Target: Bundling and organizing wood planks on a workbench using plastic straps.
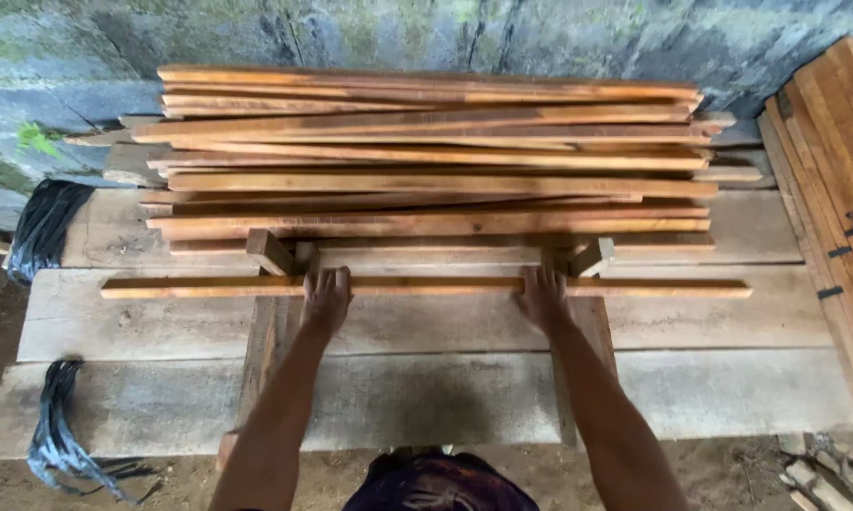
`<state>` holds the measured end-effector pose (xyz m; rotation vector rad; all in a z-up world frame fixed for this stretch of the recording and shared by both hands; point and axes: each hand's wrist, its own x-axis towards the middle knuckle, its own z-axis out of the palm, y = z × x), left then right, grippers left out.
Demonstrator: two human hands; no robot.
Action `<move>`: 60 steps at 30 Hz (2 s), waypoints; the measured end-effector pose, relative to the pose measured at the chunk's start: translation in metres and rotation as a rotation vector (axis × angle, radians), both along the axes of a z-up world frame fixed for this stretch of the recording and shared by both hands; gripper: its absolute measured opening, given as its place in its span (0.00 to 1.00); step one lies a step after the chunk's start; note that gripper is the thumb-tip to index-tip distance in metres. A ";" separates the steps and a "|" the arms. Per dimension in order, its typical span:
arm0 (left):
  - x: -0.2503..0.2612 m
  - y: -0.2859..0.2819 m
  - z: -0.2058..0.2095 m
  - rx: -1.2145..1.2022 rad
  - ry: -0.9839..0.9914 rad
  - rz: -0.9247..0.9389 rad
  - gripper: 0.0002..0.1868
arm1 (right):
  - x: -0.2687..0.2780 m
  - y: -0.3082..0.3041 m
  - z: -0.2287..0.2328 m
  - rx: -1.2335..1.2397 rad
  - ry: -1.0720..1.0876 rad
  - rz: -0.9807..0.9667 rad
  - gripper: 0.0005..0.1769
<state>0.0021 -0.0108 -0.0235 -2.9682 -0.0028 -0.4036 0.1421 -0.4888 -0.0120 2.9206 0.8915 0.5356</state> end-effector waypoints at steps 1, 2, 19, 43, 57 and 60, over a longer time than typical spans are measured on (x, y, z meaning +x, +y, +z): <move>0.004 0.000 0.002 0.001 -0.006 0.002 0.32 | -0.007 0.008 0.024 0.001 -0.006 0.002 0.32; 0.001 -0.003 0.002 -0.086 0.040 0.011 0.32 | -0.022 0.012 0.045 0.018 0.151 -0.019 0.35; 0.025 -0.072 0.033 -0.104 0.433 -0.029 0.18 | -0.037 0.109 0.095 -0.346 0.569 -0.181 0.19; 0.026 -0.013 0.019 -0.365 0.480 0.199 0.34 | 0.034 -0.032 -0.025 -0.152 0.156 0.207 0.14; 0.026 -0.014 0.048 -0.349 0.535 0.186 0.34 | 0.005 0.032 0.097 0.109 0.763 -0.291 0.47; 0.024 -0.015 0.056 -0.405 0.540 0.196 0.38 | -0.002 0.034 0.101 0.096 0.705 -0.271 0.40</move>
